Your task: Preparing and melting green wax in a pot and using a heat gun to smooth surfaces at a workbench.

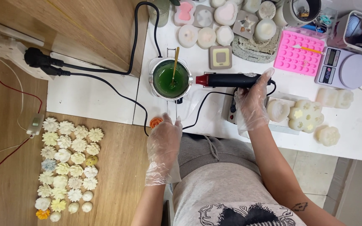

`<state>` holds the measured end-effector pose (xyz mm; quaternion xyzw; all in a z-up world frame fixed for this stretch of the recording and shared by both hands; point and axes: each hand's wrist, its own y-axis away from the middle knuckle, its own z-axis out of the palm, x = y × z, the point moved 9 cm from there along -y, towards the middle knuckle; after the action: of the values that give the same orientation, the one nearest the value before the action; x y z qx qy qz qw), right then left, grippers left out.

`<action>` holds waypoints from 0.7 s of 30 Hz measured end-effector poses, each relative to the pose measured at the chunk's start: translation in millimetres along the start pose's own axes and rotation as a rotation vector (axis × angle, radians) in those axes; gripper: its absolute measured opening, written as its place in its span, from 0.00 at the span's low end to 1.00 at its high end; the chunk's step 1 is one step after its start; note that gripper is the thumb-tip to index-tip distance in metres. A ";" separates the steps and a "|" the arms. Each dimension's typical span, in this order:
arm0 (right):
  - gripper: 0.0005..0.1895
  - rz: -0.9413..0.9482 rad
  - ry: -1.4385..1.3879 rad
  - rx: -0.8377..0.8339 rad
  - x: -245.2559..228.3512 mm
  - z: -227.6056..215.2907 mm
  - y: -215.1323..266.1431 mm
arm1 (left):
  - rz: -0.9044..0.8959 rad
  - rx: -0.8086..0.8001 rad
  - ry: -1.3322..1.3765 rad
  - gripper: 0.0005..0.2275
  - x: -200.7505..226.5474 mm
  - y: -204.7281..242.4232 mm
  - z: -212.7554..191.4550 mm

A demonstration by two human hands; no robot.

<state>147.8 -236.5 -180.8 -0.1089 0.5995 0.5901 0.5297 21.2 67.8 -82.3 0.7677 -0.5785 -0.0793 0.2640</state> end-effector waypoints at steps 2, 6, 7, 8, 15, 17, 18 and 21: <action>0.31 0.013 -0.006 0.007 0.9 -0.7 2.0 | 0.005 0.011 0.001 0.24 1.2 -0.4 1.9; 0.31 0.003 -0.008 -0.005 3.1 -3.6 0.7 | 0.010 0.065 -0.008 0.23 2.2 -0.2 4.4; 0.31 0.003 -0.008 -0.005 3.8 -4.0 -0.7 | 0.010 0.065 -0.008 0.23 1.5 -0.3 5.2; 0.31 0.004 -0.016 -0.016 4.6 -3.4 -2.0 | 0.014 0.065 -0.007 0.23 0.9 -0.5 6.0; 0.33 0.065 -0.045 0.017 11.0 1.6 -6.4 | 0.004 0.023 0.013 0.23 1.6 -0.4 1.0; 0.33 0.075 -0.062 0.014 12.8 1.9 -7.0 | -0.004 0.028 0.017 0.23 0.7 0.0 1.0; 0.34 0.083 -0.081 0.013 14.1 1.8 -7.4 | -0.009 0.034 0.021 0.23 0.3 0.0 1.0; 0.33 0.081 -0.062 0.060 12.1 -0.5 -3.8 | -0.003 0.060 0.008 0.23 -0.5 -0.7 5.1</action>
<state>145.4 -232.0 -192.4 -0.0503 0.6043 0.5957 0.5268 19.4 66.9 -87.0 0.7765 -0.5783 -0.0591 0.2432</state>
